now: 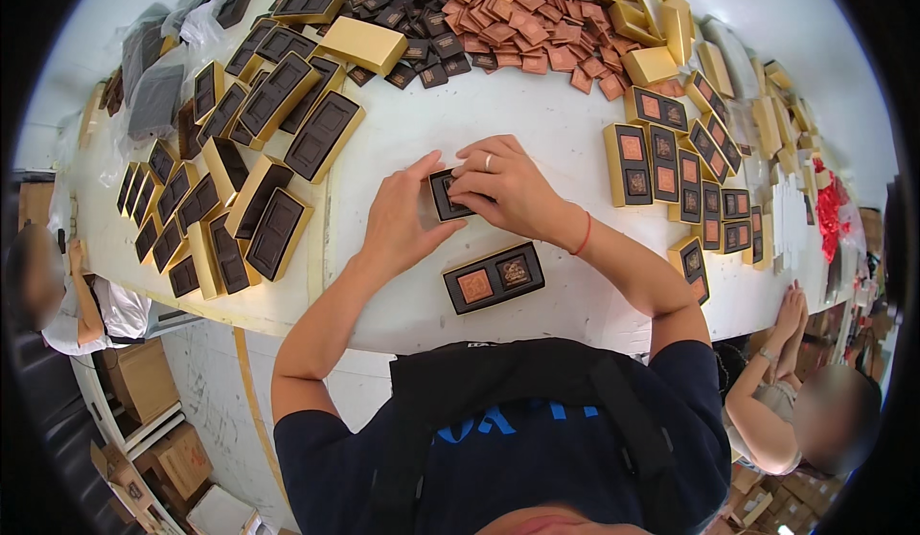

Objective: The person repeatedly picks up small rectangular inserts and places them into open black compact cases on a white table, then closes the cases. The person handles the inserts and cases by hand and stacks the completed units on the table.

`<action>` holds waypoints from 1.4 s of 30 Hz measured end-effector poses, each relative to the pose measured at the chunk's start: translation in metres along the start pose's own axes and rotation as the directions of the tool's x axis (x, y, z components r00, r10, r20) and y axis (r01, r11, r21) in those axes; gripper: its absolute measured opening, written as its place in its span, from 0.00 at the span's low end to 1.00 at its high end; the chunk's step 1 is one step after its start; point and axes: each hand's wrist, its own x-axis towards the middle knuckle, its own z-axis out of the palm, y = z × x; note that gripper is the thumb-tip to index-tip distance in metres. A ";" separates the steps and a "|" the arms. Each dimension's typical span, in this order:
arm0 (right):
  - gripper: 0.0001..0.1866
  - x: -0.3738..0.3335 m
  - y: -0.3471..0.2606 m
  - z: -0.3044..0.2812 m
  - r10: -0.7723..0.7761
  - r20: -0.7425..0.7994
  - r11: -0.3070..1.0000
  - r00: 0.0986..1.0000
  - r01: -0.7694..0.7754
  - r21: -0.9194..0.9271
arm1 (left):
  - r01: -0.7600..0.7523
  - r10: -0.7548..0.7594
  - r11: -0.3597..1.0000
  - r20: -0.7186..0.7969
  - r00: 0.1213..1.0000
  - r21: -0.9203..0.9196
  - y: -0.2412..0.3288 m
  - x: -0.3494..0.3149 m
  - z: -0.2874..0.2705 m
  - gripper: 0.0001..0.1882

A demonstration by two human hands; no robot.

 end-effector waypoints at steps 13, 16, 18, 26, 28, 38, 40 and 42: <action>0.16 0.006 0.104 -0.057 0.365 -0.247 0.794 0.898 -0.439 -0.420 | -0.237 0.242 0.958 -0.016 0.970 0.160 0.001 -0.002 0.002 0.30; 0.17 0.017 0.148 -0.050 0.261 -0.341 0.706 0.903 -0.420 -0.570 | -0.243 0.245 0.960 -0.002 0.969 0.138 0.003 0.002 0.001 0.30; 0.18 0.025 0.151 -0.050 0.309 -0.317 0.716 0.897 -0.438 -0.544 | -0.232 0.233 0.964 0.007 0.972 0.127 0.003 0.001 0.001 0.30; 0.14 0.004 0.120 -0.099 0.684 -0.058 0.727 0.727 -0.671 0.147 | -0.226 0.226 0.970 0.015 0.974 0.090 0.000 -0.001 0.000 0.31; 0.12 0.002 0.097 -0.103 0.795 0.080 0.550 0.602 -0.769 0.326 | -0.223 0.223 0.972 0.015 0.975 0.075 -0.001 -0.002 0.000 0.31; 0.21 -0.024 0.043 -0.080 0.629 0.270 0.363 0.729 -0.582 0.727 | -0.210 0.209 0.975 0.022 0.978 0.067 -0.001 -0.001 -0.001 0.31; 0.16 -0.020 0.029 -0.070 0.618 0.220 0.410 0.755 -0.548 0.729 | -0.211 0.210 0.976 0.023 0.977 0.060 -0.001 -0.001 -0.001 0.31; 0.14 -0.021 0.020 -0.057 0.604 0.202 0.387 0.771 -0.506 0.771 | -0.212 0.211 0.975 0.022 0.977 0.062 0.000 -0.001 -0.002 0.30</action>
